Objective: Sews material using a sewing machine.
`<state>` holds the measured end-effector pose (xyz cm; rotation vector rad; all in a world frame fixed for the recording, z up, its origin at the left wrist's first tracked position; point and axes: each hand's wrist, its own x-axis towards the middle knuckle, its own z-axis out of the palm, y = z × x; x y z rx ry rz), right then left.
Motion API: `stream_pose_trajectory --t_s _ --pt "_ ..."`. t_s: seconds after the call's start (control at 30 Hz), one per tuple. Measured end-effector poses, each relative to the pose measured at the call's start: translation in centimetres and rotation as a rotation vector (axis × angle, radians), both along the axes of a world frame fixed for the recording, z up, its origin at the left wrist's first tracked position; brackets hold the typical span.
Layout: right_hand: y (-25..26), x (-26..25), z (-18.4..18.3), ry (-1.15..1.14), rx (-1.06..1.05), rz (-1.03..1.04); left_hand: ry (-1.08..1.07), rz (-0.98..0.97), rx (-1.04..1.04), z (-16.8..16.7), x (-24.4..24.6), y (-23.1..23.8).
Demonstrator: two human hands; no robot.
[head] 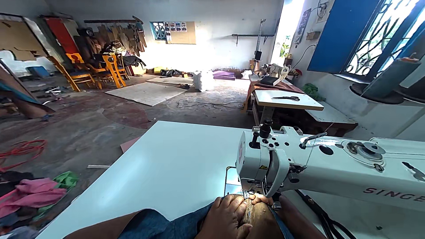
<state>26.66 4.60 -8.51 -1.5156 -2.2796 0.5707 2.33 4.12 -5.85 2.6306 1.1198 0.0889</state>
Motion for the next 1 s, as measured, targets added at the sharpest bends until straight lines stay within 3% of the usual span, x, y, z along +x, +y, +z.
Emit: stream_pose_trajectory --t_s 0.73,0.83,0.9,1.0 --pt "0.0 -0.5 1.1 0.005 -0.101 -0.033 0.033 0.031 0.016 0.0 0.2 -0.1" --pt "-0.5 -1.2 3.5 -0.019 -0.193 -0.069 0.012 0.028 0.027 0.1 0.1 -0.1" --pt "-0.8 -1.8 5.3 -0.015 -0.265 -0.095 -0.006 0.034 -0.047 0.7 -0.1 0.1" --pt "-0.3 -0.9 3.4 0.019 -0.177 -0.051 -0.093 0.11 -0.278 2.0 -0.2 1.6"
